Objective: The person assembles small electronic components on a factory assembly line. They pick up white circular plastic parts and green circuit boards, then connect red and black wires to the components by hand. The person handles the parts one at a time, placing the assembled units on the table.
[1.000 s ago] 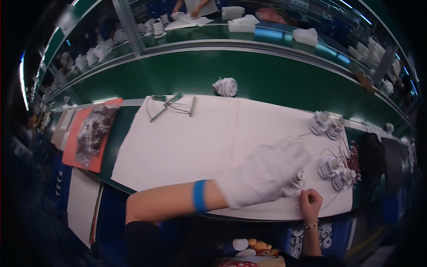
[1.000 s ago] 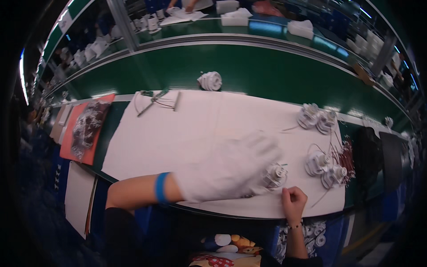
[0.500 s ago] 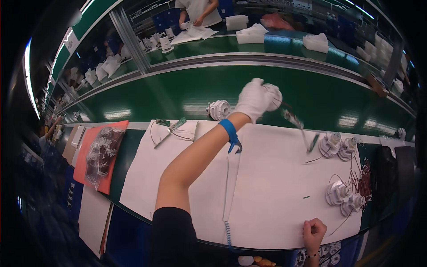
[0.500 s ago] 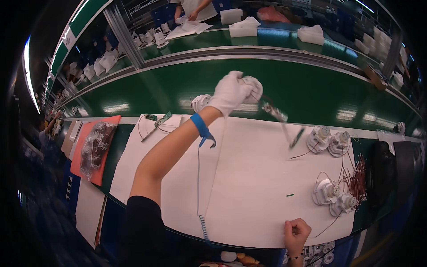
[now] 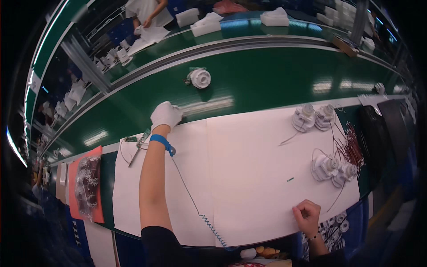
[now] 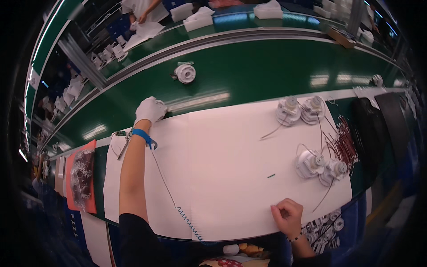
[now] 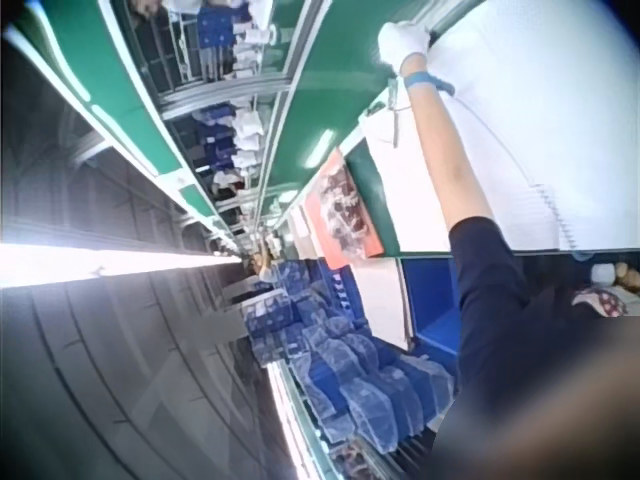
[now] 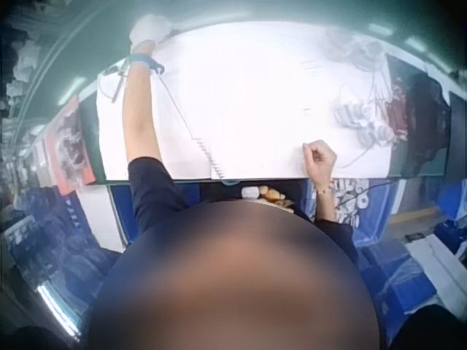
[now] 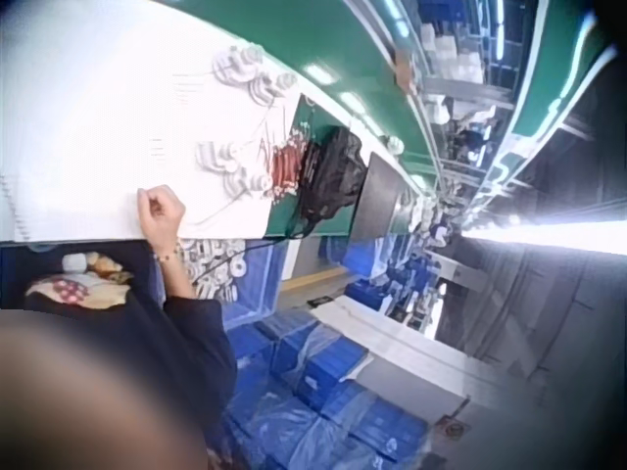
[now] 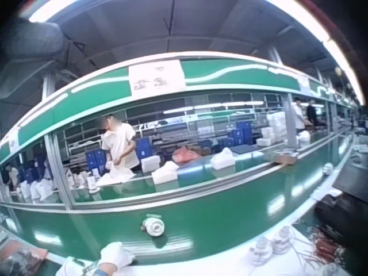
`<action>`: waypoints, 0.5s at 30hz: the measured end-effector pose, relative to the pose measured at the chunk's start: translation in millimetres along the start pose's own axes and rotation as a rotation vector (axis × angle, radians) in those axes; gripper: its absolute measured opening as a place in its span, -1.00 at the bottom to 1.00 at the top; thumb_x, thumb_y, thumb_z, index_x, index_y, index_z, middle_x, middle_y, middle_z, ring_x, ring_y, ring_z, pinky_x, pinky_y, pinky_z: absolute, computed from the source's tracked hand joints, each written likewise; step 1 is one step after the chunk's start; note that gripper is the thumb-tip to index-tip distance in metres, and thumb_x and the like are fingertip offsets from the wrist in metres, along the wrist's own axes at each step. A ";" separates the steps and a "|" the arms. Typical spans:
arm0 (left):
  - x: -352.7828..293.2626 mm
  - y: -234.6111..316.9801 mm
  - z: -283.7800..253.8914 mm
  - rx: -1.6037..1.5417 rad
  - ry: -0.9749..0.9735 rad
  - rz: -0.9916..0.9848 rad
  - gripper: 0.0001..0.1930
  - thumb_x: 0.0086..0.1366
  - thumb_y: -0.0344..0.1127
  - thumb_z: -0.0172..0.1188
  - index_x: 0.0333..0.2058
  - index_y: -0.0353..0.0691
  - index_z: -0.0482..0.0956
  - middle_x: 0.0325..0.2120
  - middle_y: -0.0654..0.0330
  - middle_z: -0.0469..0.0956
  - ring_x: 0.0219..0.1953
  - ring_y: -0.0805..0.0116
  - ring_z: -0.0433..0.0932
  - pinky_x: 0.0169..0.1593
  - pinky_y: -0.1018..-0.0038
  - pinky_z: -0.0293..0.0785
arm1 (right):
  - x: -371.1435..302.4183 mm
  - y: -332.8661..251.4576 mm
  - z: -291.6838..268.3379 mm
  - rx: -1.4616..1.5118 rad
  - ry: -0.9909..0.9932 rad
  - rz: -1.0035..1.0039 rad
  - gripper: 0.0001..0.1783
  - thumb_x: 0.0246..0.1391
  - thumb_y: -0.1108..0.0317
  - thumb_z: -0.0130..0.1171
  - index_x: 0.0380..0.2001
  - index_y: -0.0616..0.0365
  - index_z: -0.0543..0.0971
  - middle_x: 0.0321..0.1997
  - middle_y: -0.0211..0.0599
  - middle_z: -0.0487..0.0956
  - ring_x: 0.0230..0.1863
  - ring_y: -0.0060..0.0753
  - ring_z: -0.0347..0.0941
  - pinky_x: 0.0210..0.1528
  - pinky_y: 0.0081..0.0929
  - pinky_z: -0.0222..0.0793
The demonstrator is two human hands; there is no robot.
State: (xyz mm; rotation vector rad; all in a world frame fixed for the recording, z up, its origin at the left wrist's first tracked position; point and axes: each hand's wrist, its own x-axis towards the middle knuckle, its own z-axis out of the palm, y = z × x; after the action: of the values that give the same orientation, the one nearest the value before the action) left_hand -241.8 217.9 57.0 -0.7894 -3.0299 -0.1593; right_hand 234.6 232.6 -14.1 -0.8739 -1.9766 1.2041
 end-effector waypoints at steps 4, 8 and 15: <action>-33.5 20.4 -9.5 0.003 0.296 0.269 -0.56 -0.07 -0.11 0.21 -0.21 -0.24 0.50 -0.28 -0.01 0.53 -0.21 0.03 0.51 -0.16 0.26 0.45 | -1.1 3.3 -7.0 0.098 0.008 -0.064 -0.94 -0.16 0.61 0.17 -0.59 0.28 0.49 -0.56 -0.31 0.47 -0.66 -0.68 0.32 -0.65 -0.73 0.19; -139.4 65.8 -57.5 -0.195 0.206 0.560 -0.43 -0.06 -0.25 0.26 -0.07 -0.37 0.33 -0.29 0.00 0.52 -0.20 0.07 0.49 -0.16 0.33 0.43 | 8.7 -23.1 -71.8 -0.050 0.177 -0.241 -0.84 -0.16 0.62 0.17 -0.41 0.27 0.55 -0.41 -0.27 0.52 -0.62 -0.68 0.36 -0.62 -0.75 0.25; -255.8 106.3 -26.0 -0.131 -0.311 0.934 -0.50 -0.04 -0.23 0.17 -0.16 -0.45 0.36 -0.54 0.01 0.54 -0.45 0.16 0.57 -0.37 0.37 0.48 | 127.6 46.4 -207.2 -0.979 0.229 -0.012 -0.79 -0.19 0.25 0.19 -0.52 0.18 0.58 -0.42 -0.09 0.54 -0.40 -0.07 0.48 -0.29 -0.26 0.41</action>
State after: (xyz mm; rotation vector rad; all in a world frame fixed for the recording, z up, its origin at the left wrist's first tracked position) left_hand 32.8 183.2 85.0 -2.2794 -2.5281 -0.2286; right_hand 338.2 450.3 42.6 -1.3637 -2.3369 0.0289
